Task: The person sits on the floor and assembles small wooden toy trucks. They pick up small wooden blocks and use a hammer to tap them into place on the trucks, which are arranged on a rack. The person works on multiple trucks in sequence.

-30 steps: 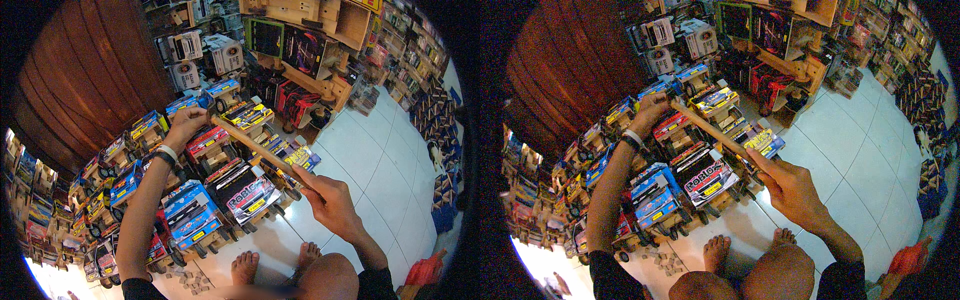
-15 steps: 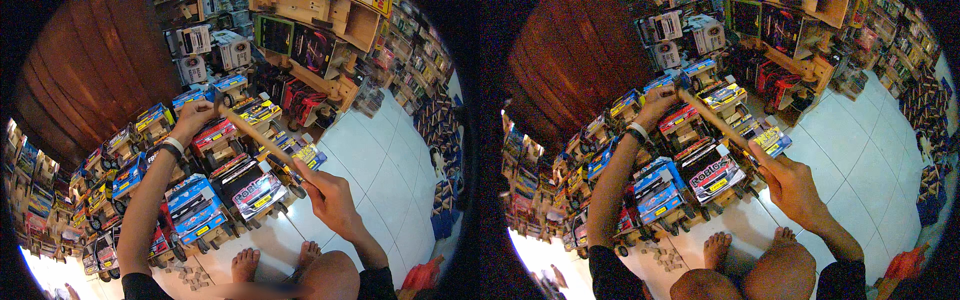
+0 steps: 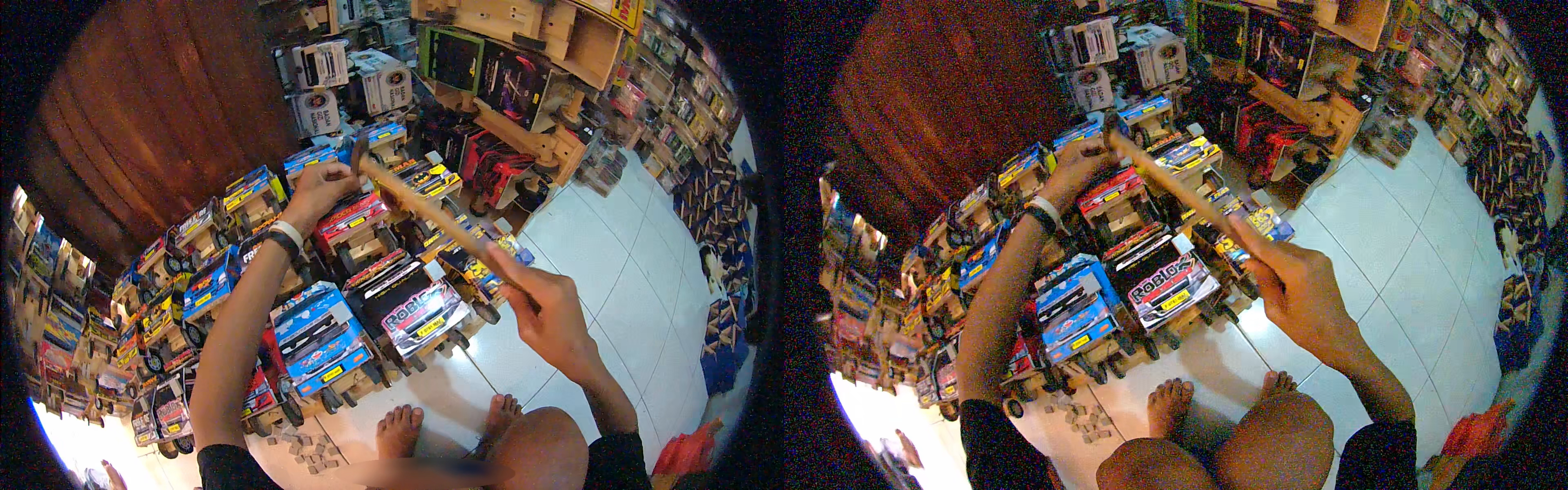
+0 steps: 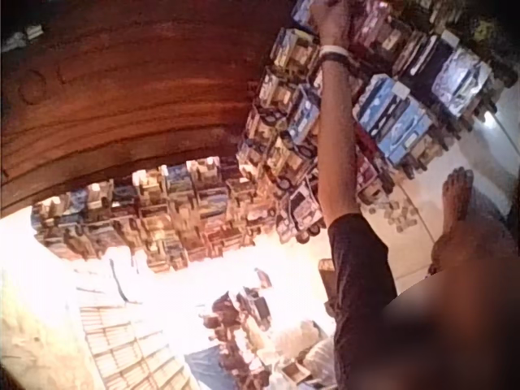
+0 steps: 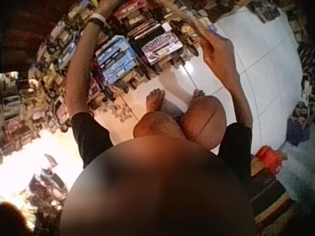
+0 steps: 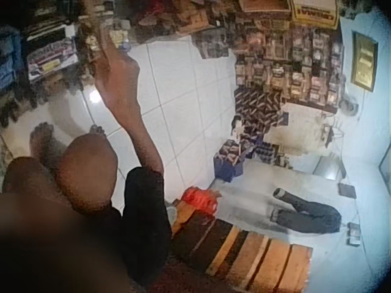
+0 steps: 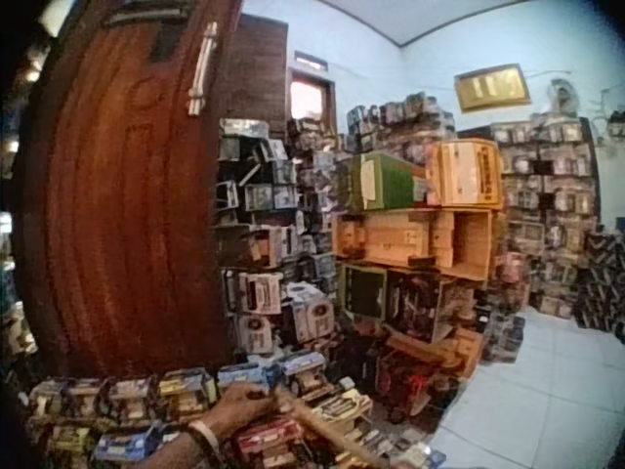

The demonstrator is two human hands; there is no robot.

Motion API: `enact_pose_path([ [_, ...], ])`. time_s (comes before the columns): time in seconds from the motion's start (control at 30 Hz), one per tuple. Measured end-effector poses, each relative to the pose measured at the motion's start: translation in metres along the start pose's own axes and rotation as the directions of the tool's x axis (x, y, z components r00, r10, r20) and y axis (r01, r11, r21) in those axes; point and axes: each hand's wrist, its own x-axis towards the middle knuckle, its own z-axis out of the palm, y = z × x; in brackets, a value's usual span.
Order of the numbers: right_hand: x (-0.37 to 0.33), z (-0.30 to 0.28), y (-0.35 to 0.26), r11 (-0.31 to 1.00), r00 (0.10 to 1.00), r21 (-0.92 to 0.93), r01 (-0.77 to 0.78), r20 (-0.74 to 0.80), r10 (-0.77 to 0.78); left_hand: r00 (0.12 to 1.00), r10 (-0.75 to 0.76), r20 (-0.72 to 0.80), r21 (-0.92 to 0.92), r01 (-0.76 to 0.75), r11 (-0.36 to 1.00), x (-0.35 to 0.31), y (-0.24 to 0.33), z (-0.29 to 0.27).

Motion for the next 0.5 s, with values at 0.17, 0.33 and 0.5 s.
enact_pose_path([
  [0.17, 0.0, 0.0029, -0.0012, 0.999, 0.996, -0.041, -0.014, 0.083, 0.017, 0.996, -0.088, 0.027, -0.053, 0.089, 0.995, 0.0036, -0.0061, -0.0006],
  [0.33, -0.0018, 0.0023, -0.0014, 0.999, 0.997, -0.032, 0.02, 0.075, -0.018, 0.996, -0.08, 0.034, -0.063, 0.082, 0.995, 0.0045, -0.01, -0.0017],
  [0.5, 0.0, 0.0071, -0.0001, 0.998, 0.998, -0.054, 0.04, 0.05, -0.038, 0.997, -0.067, 0.043, -0.087, 0.07, 0.994, 0.0034, -0.0105, -0.0025],
])
